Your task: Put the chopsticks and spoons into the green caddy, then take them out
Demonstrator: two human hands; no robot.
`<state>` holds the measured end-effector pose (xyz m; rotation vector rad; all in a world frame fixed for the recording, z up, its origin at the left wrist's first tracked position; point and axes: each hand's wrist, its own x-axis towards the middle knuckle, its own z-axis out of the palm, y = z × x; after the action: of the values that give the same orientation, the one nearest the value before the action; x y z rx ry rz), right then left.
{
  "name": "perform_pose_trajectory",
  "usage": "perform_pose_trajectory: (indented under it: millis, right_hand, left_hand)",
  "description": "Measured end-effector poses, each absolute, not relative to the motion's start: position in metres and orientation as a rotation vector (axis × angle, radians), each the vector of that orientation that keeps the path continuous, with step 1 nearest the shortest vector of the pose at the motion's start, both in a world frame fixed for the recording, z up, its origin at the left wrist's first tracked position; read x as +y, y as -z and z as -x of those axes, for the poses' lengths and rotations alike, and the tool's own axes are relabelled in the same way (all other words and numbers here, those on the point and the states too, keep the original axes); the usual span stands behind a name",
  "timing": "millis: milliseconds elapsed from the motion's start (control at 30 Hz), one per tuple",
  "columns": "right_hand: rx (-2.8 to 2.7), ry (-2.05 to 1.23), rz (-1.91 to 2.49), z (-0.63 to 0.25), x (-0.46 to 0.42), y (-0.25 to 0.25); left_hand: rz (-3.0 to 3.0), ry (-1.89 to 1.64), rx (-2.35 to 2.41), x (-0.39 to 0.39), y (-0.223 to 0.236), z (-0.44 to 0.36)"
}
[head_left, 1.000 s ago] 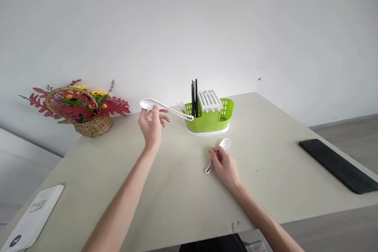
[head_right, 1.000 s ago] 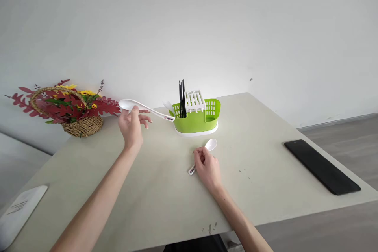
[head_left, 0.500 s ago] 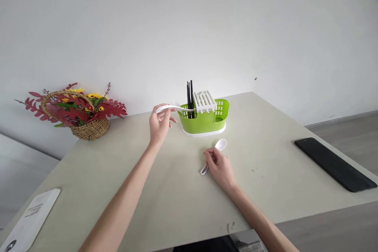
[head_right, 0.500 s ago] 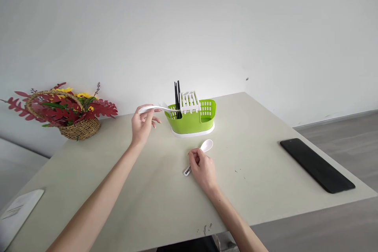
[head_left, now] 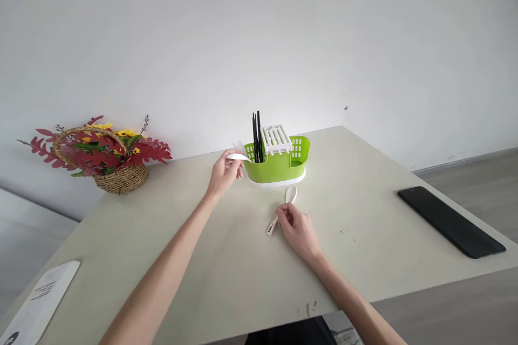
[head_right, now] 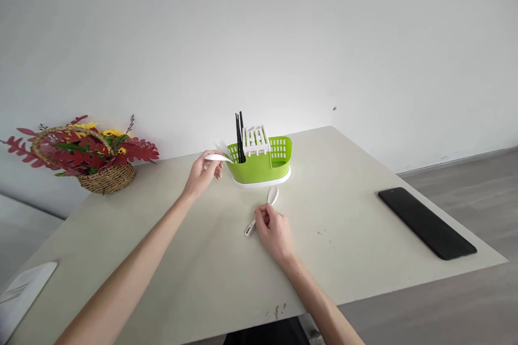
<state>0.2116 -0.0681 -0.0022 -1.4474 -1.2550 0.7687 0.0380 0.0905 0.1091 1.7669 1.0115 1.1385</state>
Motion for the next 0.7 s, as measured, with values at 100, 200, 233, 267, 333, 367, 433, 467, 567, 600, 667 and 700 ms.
perform_pose_trajectory:
  millis: [100, 200, 233, 267, 333, 367, 433, 467, 567, 600, 667, 700]
  right_hand:
    - [-1.260, -0.769, 1.451, -0.212, -0.068, 0.002]
    - [-1.266, -0.773, 1.460, -0.211, -0.069, 0.002]
    - [-1.269, -0.776, 1.463, -0.211, -0.069, 0.002]
    - [-1.274, -0.779, 1.467, -0.211, -0.069, 0.002]
    - [-1.283, -0.786, 1.473, -0.211, -0.069, 0.002]
    - [-1.287, -0.788, 1.477, -0.210, -0.069, 0.002]
    - [-1.295, -0.788, 1.483, -0.210, -0.070, 0.002]
    - [-1.298, -0.788, 1.485, -0.210, -0.070, 0.002]
    - [-1.304, -0.786, 1.489, -0.210, -0.071, 0.003]
    - [-1.306, -0.785, 1.488, -0.210, -0.071, 0.003]
    - [-1.311, -0.783, 1.487, -0.211, -0.071, 0.004]
    - [-1.314, -0.783, 1.488, -0.211, -0.071, 0.004]
  left_hand:
    - [-1.767, -1.073, 0.970, 0.095, -0.106, -0.038]
    - [-1.721, -1.014, 0.949, 0.099, -0.104, -0.038]
    - [-1.703, -0.998, 0.952, 0.100, -0.103, -0.039]
    - [-1.689, -0.984, 0.957, 0.101, -0.102, -0.039]
    - [-1.674, -0.971, 0.968, 0.102, -0.100, -0.040]
    - [-1.669, -0.970, 0.969, 0.102, -0.099, -0.041]
    - [-1.662, -0.973, 0.967, 0.103, -0.096, -0.042]
    - [-1.657, -0.975, 0.965, 0.103, -0.095, -0.042]
    - [-1.628, -0.992, 0.970, 0.103, -0.090, -0.042]
    - [-1.612, -1.006, 0.975, 0.102, -0.088, -0.042]
    - [-1.569, -1.071, 0.997, 0.100, -0.084, -0.040]
    - [-1.543, -1.122, 1.010, 0.098, -0.081, -0.038]
